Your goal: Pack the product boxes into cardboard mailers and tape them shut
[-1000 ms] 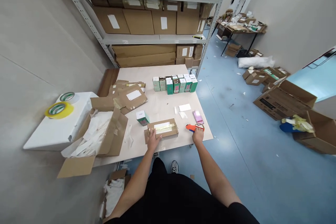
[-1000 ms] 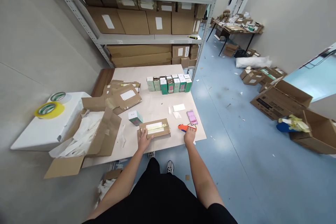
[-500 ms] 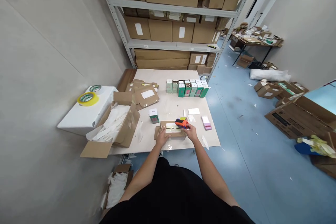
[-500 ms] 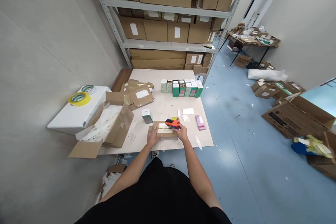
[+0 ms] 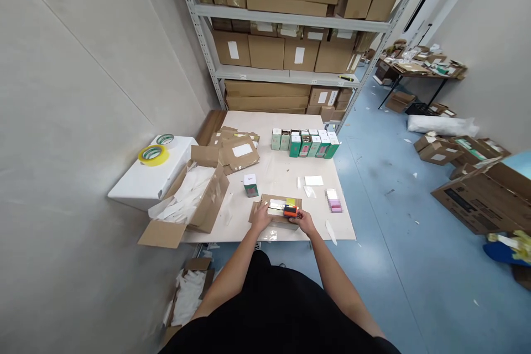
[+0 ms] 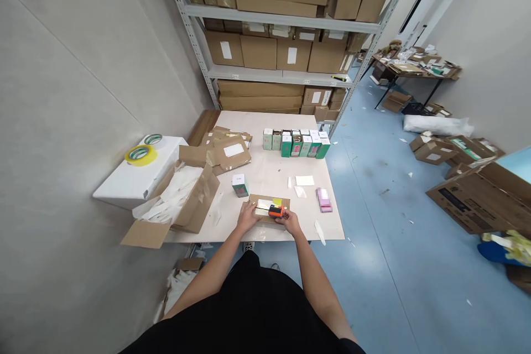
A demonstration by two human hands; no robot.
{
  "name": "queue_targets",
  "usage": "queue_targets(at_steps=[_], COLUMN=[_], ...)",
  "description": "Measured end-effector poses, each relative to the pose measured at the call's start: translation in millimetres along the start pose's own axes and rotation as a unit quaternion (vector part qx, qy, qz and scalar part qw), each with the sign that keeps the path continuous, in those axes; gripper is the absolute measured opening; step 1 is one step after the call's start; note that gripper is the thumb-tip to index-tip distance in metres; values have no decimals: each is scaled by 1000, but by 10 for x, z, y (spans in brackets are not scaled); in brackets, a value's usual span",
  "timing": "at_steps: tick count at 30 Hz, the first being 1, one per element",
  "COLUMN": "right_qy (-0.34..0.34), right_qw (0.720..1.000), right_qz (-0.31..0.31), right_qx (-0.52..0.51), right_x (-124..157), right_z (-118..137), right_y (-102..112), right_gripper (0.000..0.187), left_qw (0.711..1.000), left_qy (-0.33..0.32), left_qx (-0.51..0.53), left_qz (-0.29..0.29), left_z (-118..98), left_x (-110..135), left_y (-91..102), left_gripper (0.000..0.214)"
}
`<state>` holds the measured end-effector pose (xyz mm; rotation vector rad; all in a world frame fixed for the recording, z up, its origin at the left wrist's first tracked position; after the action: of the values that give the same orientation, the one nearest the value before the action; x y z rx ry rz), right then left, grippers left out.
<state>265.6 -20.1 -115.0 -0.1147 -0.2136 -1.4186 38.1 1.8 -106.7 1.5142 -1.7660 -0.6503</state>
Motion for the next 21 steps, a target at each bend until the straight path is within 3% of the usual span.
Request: queue_targets(at_steps=[2, 4, 8, 13, 15, 18, 21], right_qy=[-7, -15, -21, -10, -6, -8, -15], right_qw=[1000, 1000, 999, 998, 997, 997, 997], right_qz=[-2, -2, 2, 9, 13, 11, 14], right_qx=[6, -1, -32, -61, -74, -77, -79], right_x=[-15, -28, -40, -41, -41, -45, -54], right_z=[-9, -16, -18, -13, -17, -39, -67], right_y=[1, -9, -23, -26, -31, -31, -34], right_gripper=[57, 56, 55, 52, 52, 54, 57], left_qw=[998, 994, 979, 940, 930, 901, 883], left_qy=[-13, -13, 51, 180, 207, 243, 261], left_qx=[44, 105, 197, 268, 270, 291, 310], left_qz=[-39, -38, 23, 107, 144, 212, 238], left_z=[-109, -197, -235, -70, -46, -103, -224], left_x=[-33, -100, -313, -425, -427, -422, -452], left_y=[129, 192, 194, 116, 90, 35, 45], left_gripper=[67, 70, 71, 47, 57, 67, 58])
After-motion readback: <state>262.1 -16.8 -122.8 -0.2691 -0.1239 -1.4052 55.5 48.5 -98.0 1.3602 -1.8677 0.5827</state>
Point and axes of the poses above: each hand's wrist, its own x-axis away from the middle knuckle, its own y-axis out of the back of the hand, z = x × y, the point moved 8 cm from there along -x, towards the middle knuckle
